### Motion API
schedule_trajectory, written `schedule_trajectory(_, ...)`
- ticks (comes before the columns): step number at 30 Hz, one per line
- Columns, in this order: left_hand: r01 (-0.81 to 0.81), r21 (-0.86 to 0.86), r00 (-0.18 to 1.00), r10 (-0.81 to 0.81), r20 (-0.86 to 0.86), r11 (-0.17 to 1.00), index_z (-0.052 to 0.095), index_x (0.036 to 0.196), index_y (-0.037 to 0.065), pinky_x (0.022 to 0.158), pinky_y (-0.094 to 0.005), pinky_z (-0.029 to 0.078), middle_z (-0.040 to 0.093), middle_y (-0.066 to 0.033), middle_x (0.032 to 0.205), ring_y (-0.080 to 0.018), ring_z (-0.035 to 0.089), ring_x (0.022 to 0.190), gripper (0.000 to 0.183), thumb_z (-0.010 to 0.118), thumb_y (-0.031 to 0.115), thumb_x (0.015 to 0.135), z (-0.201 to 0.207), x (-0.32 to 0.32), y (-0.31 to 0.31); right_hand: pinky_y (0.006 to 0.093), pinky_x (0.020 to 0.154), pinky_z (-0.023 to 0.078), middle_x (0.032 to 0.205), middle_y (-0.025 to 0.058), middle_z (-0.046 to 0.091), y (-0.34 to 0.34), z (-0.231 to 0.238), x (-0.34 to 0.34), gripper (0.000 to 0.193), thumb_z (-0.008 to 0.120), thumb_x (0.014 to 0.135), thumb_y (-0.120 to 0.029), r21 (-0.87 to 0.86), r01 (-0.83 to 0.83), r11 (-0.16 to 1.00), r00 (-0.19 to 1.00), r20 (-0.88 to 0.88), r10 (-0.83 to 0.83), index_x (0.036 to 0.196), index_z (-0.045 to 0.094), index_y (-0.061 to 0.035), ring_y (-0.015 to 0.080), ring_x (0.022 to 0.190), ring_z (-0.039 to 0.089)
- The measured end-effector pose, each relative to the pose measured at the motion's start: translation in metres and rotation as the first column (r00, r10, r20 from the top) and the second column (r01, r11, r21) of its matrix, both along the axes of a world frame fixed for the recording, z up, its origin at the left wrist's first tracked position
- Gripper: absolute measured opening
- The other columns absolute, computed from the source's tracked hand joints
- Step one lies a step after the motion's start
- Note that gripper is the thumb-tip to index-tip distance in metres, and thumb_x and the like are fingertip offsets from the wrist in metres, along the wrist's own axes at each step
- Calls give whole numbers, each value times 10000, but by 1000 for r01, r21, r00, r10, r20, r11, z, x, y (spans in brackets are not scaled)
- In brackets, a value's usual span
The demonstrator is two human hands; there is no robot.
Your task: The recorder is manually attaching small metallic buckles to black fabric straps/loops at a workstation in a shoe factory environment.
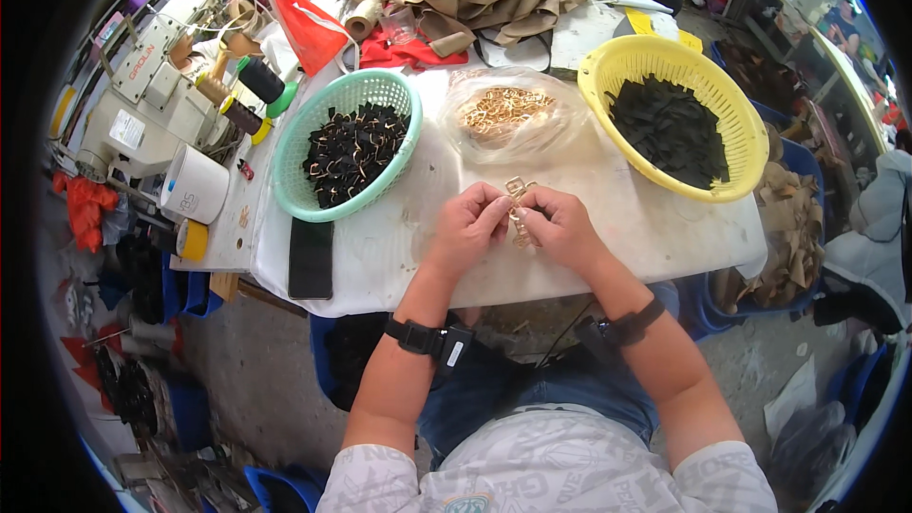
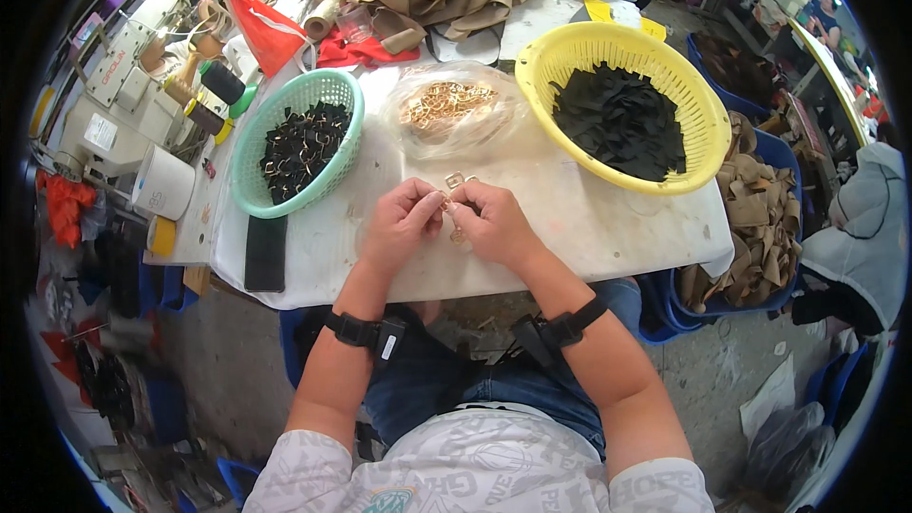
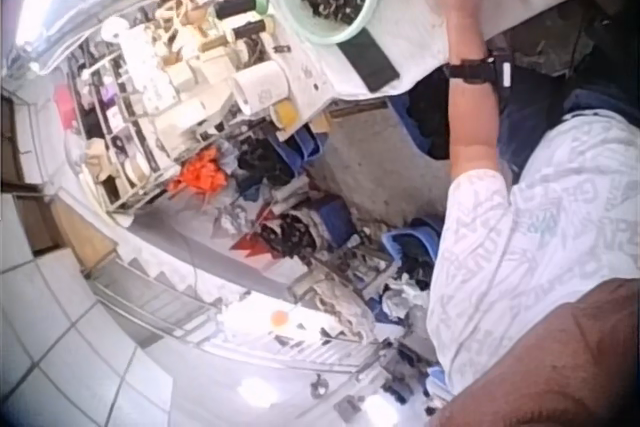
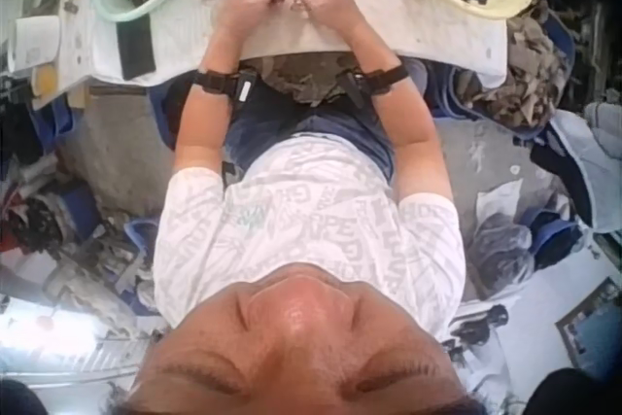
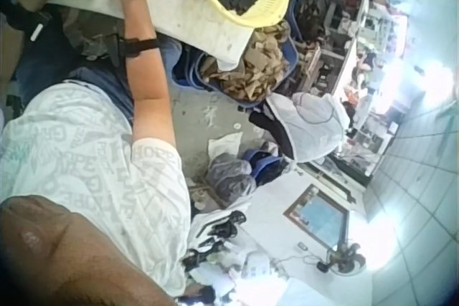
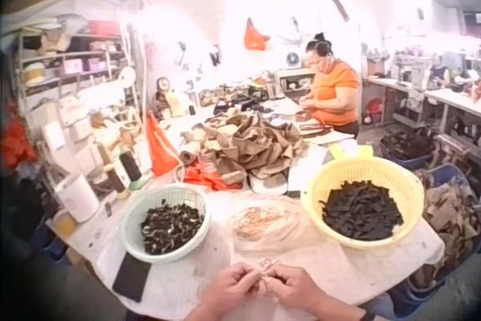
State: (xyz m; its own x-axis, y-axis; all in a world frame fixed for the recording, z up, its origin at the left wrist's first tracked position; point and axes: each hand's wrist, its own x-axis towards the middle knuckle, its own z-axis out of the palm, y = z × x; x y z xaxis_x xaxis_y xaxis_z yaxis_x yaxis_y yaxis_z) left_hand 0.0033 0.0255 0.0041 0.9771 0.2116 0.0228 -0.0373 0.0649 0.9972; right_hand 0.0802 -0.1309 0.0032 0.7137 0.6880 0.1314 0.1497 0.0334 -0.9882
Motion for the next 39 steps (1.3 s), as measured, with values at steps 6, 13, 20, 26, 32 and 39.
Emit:
schedule_trajectory(6,34,-89,999,-33,15,995,577,910,15,534,-199,408,569,8,727,-48,507,609,136,560,140,961,0,1,0,230,510,405,680,20,592,-3,-1,3,142,548,899,-86,63,-54,997,985,-162,63,864,643,13,64,570,508)
schedule_trajectory(13,24,-102,1000,-24,4,994,587,903,23,541,-193,401,596,8,761,-47,509,606,147,568,158,956,-2,0,4,214,478,386,671,15,584,-3,-1,6,133,551,915,-81,18,-127,992,980,-149,129,906,645,13,57,528,496)
schedule_trajectory(20,20,-79,1000,-19,12,997,624,912,12,544,-190,399,600,17,749,-43,516,619,156,570,152,953,-2,1,5,217,486,429,690,27,606,-2,2,7,109,566,905,-44,67,-45,997,964,-260,61,920,643,32,69,533,524)
schedule_trajectory(26,31,-121,999,-26,42,992,624,928,7,549,-193,404,592,20,741,-45,517,621,148,570,143,951,-5,1,6,215,492,437,696,29,610,-1,2,5,104,566,910,-45,78,-45,996,959,-276,65,905,639,29,71,541,533)
schedule_trajectory(32,24,-43,999,-22,47,999,618,906,17,547,-193,401,579,25,725,-41,512,623,110,585,116,939,-2,-1,3,214,488,437,693,32,613,-1,0,5,76,571,874,-22,53,-42,998,968,-244,53,867,633,22,68,540,535)
schedule_trajectory(39,38,-5,995,-37,91,999,617,890,11,552,-200,424,591,11,721,-43,525,638,108,596,108,931,-6,0,3,212,477,439,691,40,616,1,0,5,48,584,850,-7,31,-28,999,978,-207,34,831,618,21,73,529,543)
